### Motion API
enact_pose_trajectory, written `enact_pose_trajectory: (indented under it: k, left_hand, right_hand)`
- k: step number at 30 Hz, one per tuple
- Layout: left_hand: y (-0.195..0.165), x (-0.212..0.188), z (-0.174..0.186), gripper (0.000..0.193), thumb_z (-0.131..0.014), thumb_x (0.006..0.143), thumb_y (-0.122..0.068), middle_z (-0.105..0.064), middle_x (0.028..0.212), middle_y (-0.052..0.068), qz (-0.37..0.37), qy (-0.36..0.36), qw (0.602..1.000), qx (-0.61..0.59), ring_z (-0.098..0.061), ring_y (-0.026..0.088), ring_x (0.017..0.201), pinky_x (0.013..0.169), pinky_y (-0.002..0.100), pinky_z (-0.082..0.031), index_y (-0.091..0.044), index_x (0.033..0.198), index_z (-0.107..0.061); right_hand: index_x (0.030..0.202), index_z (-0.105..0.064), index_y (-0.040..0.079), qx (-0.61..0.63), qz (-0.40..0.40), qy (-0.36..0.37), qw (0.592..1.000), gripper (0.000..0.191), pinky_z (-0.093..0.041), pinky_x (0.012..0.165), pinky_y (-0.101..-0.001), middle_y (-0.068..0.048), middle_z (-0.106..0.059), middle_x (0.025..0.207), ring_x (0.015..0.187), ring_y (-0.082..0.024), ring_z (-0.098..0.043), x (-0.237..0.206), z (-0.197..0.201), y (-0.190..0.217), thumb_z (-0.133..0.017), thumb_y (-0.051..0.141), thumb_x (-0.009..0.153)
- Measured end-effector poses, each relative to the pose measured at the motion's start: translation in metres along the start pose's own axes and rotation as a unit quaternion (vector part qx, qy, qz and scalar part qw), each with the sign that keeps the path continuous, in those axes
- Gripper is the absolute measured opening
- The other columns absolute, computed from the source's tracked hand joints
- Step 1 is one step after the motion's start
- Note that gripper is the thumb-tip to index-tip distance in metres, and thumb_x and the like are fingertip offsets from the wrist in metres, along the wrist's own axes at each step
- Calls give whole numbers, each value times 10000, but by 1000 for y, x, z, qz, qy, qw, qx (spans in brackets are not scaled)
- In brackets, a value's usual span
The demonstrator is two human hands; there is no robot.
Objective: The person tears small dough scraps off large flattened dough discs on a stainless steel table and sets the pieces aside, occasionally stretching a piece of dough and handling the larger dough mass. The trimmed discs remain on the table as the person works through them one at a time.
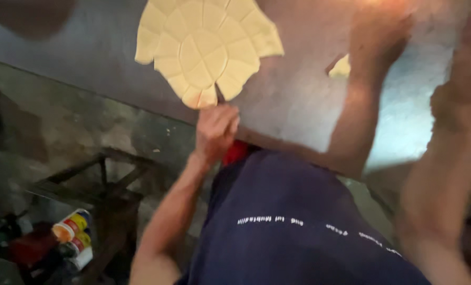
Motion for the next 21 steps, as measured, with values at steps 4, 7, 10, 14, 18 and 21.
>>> enact_pose_trajectory:
  k: [4, 7, 10, 14, 18, 21]
  left_hand:
    - [40, 14, 26, 334, -814, 879, -172, -653, 1234, 57, -52, 64, 994, 72, -607, 275, 1204, 1030, 468, -424, -70, 1180, -711]
    - [59, 17, 19, 422, -790, 839, -268, -624, 1281, 62, -123, 69, 987, 83, -561, 269, 1251, 1043, 515, -374, -76, 1202, -691]
    - [69, 21, -7, 328, -743, 894, -236, -609, 1258, 30, -167, 43, 978, 117, -553, 230, 1250, 1077, 530, -363, -112, 1190, -678]
    - [76, 32, -31, 195, -686, 944, -227, -628, 1180, 37, -160, 45, 981, 99, -567, 222, 1195, 1096, 533, -369, -99, 1087, -650]
    - [74, 22, -26, 141, -607, 1047, -213, -648, 1021, 72, -46, 175, 974, -136, -638, 277, 1034, 931, 433, -469, -77, 1076, -624]
    - [58, -1, -14, 194, -526, 1134, -222, -632, 977, 74, 106, 261, 871, -402, -636, 217, 934, 808, 350, -509, -46, 1154, -605]
  right_hand:
    - [1157, -700, -9, 144, -9, 79, 986, 141, -586, 759, -297, -112, -730, 1129, 927, -214, -723, -74, -56, 88, -747, -100, 1061]
    - [1210, -727, 35, 238, -68, 147, 958, 235, -583, 801, -328, -118, -736, 1191, 981, -237, -722, -104, -99, 162, -783, -18, 989]
    - [1196, -722, 23, 216, -9, 150, 965, 252, -581, 884, -354, -146, -710, 1249, 1073, -294, -709, -99, -114, 218, -776, -8, 952]
    - [1237, -706, -1, 180, 95, 130, 970, 221, -541, 1078, -429, -145, -674, 1346, 1268, -339, -647, -77, -130, 255, -691, -25, 1018]
    - [1291, -699, -2, 79, 177, 172, 966, 384, -420, 1111, -494, -163, -663, 1410, 1381, -358, -558, -73, -162, 262, -614, -6, 917]
    - [1326, -682, 17, 90, 161, 172, 968, 421, -396, 1159, -492, -142, -658, 1444, 1421, -335, -541, -76, -168, 260, -569, -17, 921]
Point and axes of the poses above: each hand's wrist, its own x-axis towards the middle knuckle, its own z-axis out of the back of the hand, y = z × x, the point moved 4 cm from there along x, towards the middle knuckle
